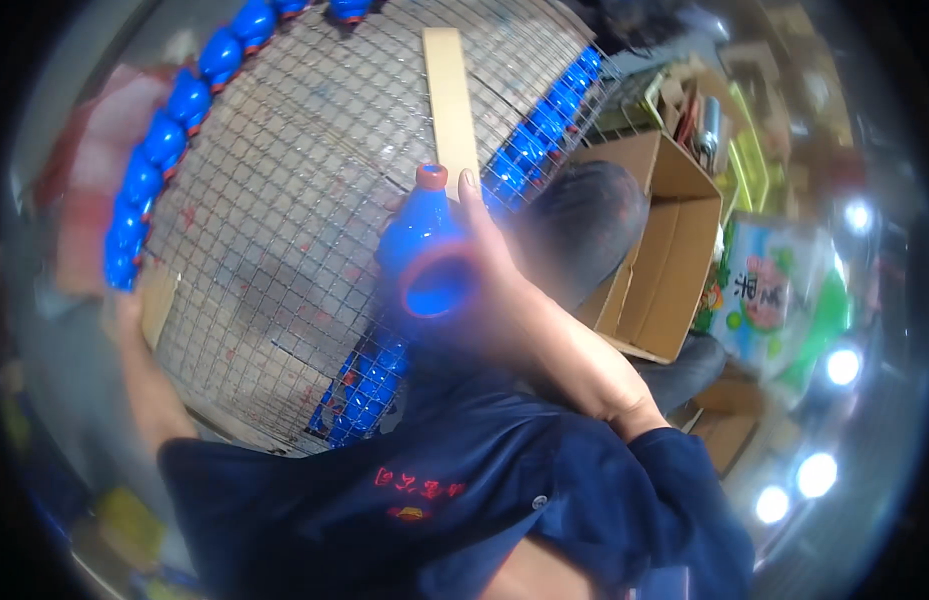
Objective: The person picks up blue objects and places them into a cardboard box with dividers, occasionally using a brush on one, and then folds and prepares a new cardboard box.
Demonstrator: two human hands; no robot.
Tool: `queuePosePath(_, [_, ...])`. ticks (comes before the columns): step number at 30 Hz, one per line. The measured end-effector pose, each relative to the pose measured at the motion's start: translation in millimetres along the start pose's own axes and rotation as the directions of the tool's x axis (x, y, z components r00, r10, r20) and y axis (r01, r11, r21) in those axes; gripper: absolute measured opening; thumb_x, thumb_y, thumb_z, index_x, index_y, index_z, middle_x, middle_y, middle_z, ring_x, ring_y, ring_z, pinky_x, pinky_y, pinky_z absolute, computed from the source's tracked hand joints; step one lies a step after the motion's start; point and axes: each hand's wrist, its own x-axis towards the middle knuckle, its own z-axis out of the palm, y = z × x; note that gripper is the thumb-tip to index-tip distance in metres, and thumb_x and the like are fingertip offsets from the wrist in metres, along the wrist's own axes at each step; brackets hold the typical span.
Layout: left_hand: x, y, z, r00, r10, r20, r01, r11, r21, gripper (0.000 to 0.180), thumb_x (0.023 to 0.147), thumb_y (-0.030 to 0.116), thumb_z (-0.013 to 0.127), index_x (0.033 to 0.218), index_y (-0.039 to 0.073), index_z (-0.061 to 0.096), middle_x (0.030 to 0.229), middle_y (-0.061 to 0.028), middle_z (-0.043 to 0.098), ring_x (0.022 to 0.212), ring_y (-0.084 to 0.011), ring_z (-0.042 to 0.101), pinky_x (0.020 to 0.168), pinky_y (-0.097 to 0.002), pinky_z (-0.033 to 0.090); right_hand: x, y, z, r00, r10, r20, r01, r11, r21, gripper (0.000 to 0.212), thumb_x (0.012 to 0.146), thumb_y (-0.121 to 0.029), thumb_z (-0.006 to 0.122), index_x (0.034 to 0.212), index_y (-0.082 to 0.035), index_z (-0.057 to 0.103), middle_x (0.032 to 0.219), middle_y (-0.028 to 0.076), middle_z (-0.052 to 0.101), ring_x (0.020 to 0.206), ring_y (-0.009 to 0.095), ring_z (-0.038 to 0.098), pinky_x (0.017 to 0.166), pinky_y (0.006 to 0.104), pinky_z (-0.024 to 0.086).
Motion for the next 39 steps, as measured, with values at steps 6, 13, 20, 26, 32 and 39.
queuePosePath(6, [28, 43, 39, 0.917, -0.042, 0.398, -0.021, 0.988, 0.152, 0.070, 0.093, 0.055, 0.049, 0.115, -0.009, 0.063, 0.120, -0.0358, 0.058, 0.113, -0.0483, 0.057, 0.098, -0.0487, 0.043, -34, -13, -24, 0.993, -0.080, 0.088, 0.073, 0.994, 0.081, 0.086, 0.096, -0.072, 0.023, 0.131, 0.001, 0.051, 0.106, 0.018, 0.065, 0.097, 0.028, 0.065, 0.090, 0.0434, 0.053])
queuePosePath(13, [-159, 114, -32, 0.719, -0.266, 0.642, 0.693, 0.205, -0.691, 0.057, 0.095, 0.052, 0.050, 0.121, 0.003, 0.060, 0.108, -0.0121, 0.065, 0.103, -0.0260, 0.063, 0.079, -0.0441, 0.052, -44, -20, -56, 0.982, -0.088, 0.164, 0.059, 0.983, 0.173, 0.086, 0.095, -0.072, 0.026, 0.129, 0.003, 0.050, 0.109, 0.023, 0.063, 0.101, 0.039, 0.063, 0.092, 0.0516, 0.051])
queuePosePath(20, [-293, 240, -65, 0.547, 0.702, 0.456, 0.837, -0.441, -0.324, 0.041, 0.103, 0.045, 0.039, 0.106, 0.008, 0.056, 0.085, -0.0091, 0.054, 0.060, -0.0214, 0.052, 0.051, -0.0413, 0.049, -82, -63, -74, 0.886, -0.184, 0.426, -0.026, 0.897, 0.442, 0.089, 0.090, -0.078, 0.032, 0.126, 0.001, 0.050, 0.117, 0.028, 0.061, 0.106, 0.040, 0.064, 0.086, 0.0553, 0.055])
queuePosePath(26, [-309, 439, -182, 0.406, 0.855, 0.324, 0.887, -0.284, -0.364, 0.031, 0.105, 0.036, 0.038, 0.102, 0.006, 0.046, 0.086, -0.0110, 0.051, 0.054, -0.0217, 0.048, 0.042, -0.0386, 0.050, -203, -176, -163, 0.583, -0.804, 0.114, 0.769, 0.592, 0.240, 0.055, 0.095, -0.050, 0.055, 0.128, -0.006, 0.052, 0.123, 0.022, 0.057, 0.115, 0.039, 0.058, 0.092, 0.0550, 0.052])
queuePosePath(32, [-305, 560, -238, 0.281, 0.913, 0.296, 0.762, -0.025, -0.647, 0.026, 0.105, 0.028, 0.042, 0.116, 0.004, 0.046, 0.094, -0.0105, 0.052, 0.048, -0.0148, 0.050, 0.039, -0.0287, 0.047, -225, -178, -265, 0.374, -0.897, -0.235, 0.304, 0.358, -0.883, 0.035, 0.092, -0.032, 0.066, 0.110, -0.002, 0.068, 0.099, 0.009, 0.071, 0.093, 0.016, 0.067, 0.085, 0.0298, 0.052])
queuePosePath(39, [-305, 642, -253, 0.278, 0.886, 0.372, 0.640, 0.119, -0.759, 0.033, 0.103, 0.022, 0.049, 0.127, 0.002, 0.041, 0.094, -0.0126, 0.054, 0.047, -0.0160, 0.050, 0.039, -0.0285, 0.044, -54, -133, -386, 0.487, -0.844, -0.223, -0.038, 0.235, -0.971, 0.033, 0.091, -0.024, 0.064, 0.113, 0.001, 0.059, 0.107, 0.024, 0.066, 0.098, 0.039, 0.065, 0.085, 0.0443, 0.052])
